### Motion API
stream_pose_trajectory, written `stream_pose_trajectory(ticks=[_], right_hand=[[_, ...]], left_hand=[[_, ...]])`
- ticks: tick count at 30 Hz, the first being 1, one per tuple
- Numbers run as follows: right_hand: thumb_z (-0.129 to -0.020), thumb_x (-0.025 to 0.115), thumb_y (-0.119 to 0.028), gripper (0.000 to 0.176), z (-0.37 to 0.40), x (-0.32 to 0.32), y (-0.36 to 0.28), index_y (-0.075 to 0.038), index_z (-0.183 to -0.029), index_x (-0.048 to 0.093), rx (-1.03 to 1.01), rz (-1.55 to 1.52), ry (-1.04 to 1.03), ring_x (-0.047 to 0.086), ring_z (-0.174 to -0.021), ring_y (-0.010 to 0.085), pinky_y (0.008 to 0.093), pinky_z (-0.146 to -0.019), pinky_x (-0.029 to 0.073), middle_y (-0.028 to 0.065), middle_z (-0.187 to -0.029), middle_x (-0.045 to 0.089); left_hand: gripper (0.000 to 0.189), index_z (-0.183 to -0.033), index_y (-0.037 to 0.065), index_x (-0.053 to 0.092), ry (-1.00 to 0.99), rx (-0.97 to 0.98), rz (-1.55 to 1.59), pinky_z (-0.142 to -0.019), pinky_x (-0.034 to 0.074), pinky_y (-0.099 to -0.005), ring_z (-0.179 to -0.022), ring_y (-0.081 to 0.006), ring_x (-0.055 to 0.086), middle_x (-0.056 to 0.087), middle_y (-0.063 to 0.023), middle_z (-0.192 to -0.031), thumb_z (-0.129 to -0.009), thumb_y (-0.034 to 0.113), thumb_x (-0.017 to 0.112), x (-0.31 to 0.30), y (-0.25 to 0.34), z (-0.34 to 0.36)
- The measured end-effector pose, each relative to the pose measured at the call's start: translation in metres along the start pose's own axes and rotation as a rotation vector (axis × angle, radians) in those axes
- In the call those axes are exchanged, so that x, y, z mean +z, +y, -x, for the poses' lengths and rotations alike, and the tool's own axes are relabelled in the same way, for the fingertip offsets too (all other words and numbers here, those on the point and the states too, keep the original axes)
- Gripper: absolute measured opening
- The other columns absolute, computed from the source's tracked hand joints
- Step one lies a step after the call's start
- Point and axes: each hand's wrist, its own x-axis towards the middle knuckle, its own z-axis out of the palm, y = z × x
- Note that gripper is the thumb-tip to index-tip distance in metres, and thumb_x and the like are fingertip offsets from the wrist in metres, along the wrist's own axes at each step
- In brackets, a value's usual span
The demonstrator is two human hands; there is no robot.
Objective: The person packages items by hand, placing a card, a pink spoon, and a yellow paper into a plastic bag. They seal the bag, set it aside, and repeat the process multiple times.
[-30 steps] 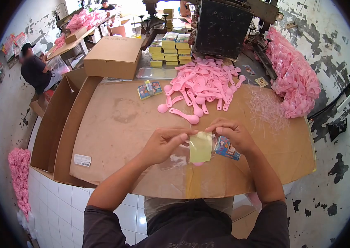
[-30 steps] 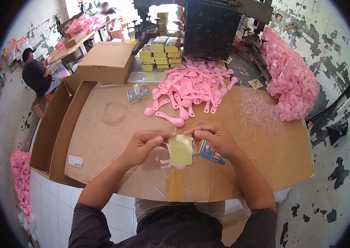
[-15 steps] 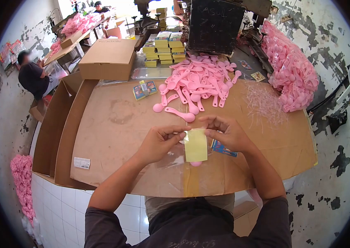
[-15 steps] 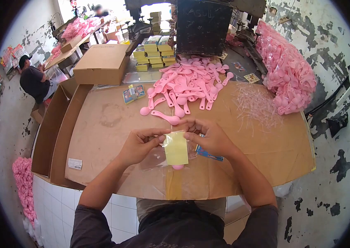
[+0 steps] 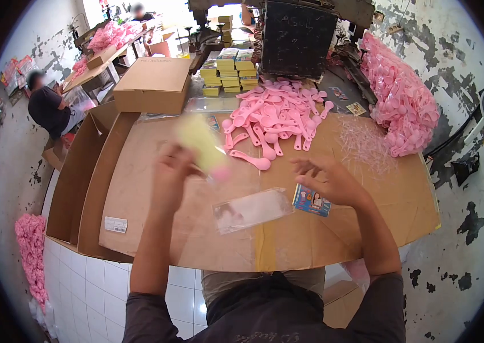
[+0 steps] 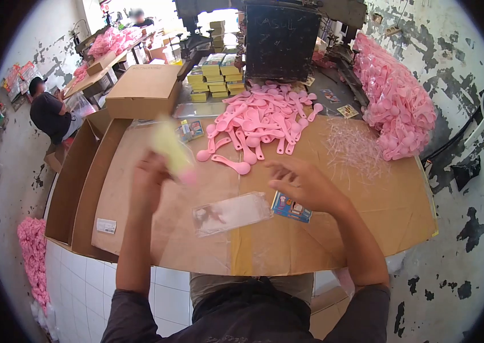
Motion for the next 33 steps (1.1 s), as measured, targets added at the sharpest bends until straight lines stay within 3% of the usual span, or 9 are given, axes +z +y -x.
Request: stream_pose_trajectory(ticks=[2,3,6,11,16,20,23,29,33], right_hand=[[-0.091,0.077,-0.019,0.041,0.01,-0.01,0.016,0.0,-0.126,0.066,0.047,0.133,0.042,0.068,-0.098,0.0214,0.0345,-0.086,0.054,0.0105,-0.108,0.071],[-0.09,0.078,-0.021,0.044,0.015,-0.014,0.022,-0.001,-0.126,0.066,0.073,0.201,0.063,0.068,-0.099,0.0236,0.036,-0.087,0.054,0.0115,-0.11,0.071],[-0.088,0.08,-0.023,0.043,0.031,-0.02,0.033,-0.001,-0.122,0.068,0.059,0.297,0.001,0.066,-0.1,0.0266,0.0387,-0.087,0.053,0.0126,-0.109,0.068],[-0.08,0.086,-0.019,0.039,0.042,-0.026,0.045,-0.003,-0.113,0.072,0.191,0.374,-0.174,0.064,-0.096,0.0252,0.0385,-0.085,0.053,0.0117,-0.102,0.065],[-0.078,0.086,-0.011,0.039,0.04,-0.019,0.069,-0.004,-0.113,0.071,0.203,0.197,-0.074,0.064,-0.094,0.0268,0.0381,-0.085,0.052,0.0111,-0.101,0.063],[-0.077,0.085,-0.008,0.04,0.041,-0.016,0.069,-0.004,-0.114,0.071,0.198,0.202,-0.003,0.064,-0.092,0.0254,0.0371,-0.084,0.053,0.0103,-0.098,0.063],[-0.077,0.085,-0.006,0.037,0.041,-0.016,0.069,-0.004,-0.112,0.071,0.175,0.271,0.016,0.063,-0.09,0.0241,0.0356,-0.083,0.052,0.0092,-0.096,0.063],[-0.079,0.082,-0.005,0.026,0.037,-0.019,0.069,-0.001,-0.103,0.072,0.234,0.112,0.013,0.063,-0.087,0.0222,0.0357,-0.08,0.052,0.0087,-0.093,0.063],[-0.085,0.077,-0.005,0.019,0.034,-0.022,0.05,-0.001,-0.103,0.072,0.126,0.171,0.048,0.063,-0.086,0.0203,0.0371,-0.079,0.051,0.009,-0.093,0.064]], left_hand=[[0.035,-0.133,0.003,0.058,0.375,0.323,0.178,-0.089,0.059,-0.0329,-0.107,-0.0183,0.069,0.068,-0.0084,-0.123,-0.108,0.028,0.054,-0.022,0.019,-0.017],[0.048,-0.143,0.002,0.052,0.421,0.363,0.251,-0.102,0.053,-0.037,-0.12,-0.0219,0.064,0.064,-0.0115,-0.135,-0.111,0.036,0.048,-0.023,0.03,-0.018],[0.057,-0.152,0.001,0.044,0.366,0.243,0.242,-0.107,0.048,-0.0383,-0.126,-0.0238,0.061,0.058,-0.0134,-0.145,-0.111,0.041,0.043,-0.027,0.019,-0.019],[0.045,-0.128,0.007,0.07,-0.131,-0.061,-0.704,-0.076,0.054,-0.0315,-0.085,-0.0128,0.065,0.071,-0.0041,-0.101,-0.092,0.033,0.079,0.022,-0.038,-0.001],[0.037,-0.108,0.006,0.072,-0.438,0.414,-1.118,-0.075,0.053,-0.0388,-0.083,-0.0256,0.063,0.064,-0.0095,-0.091,-0.083,0.031,0.083,0.064,-0.069,0.025],[0.027,-0.103,0.003,0.07,-0.457,0.001,-0.895,-0.076,0.053,-0.0387,-0.083,-0.0255,0.064,0.063,-0.0095,-0.09,-0.085,0.019,0.082,0.061,-0.072,0.022],[0.025,-0.101,0.002,0.07,-0.365,-0.161,-0.711,-0.068,0.051,-0.0318,-0.073,-0.0156,0.062,0.063,-0.0061,-0.088,-0.085,0.016,0.083,0.064,-0.067,0.024],[0.028,-0.114,0.001,0.072,-0.35,0.042,-0.789,-0.066,0.05,-0.0287,-0.069,-0.0106,0.058,0.065,-0.0037,-0.085,-0.09,0.013,0.079,0.058,-0.074,0.025],[0.02,-0.109,0.001,0.072,-0.326,-0.084,-0.701,-0.065,0.05,-0.0277,-0.069,-0.0092,0.057,0.068,-0.0034,-0.089,-0.093,0.012,0.075,0.06,-0.063,0.025]])
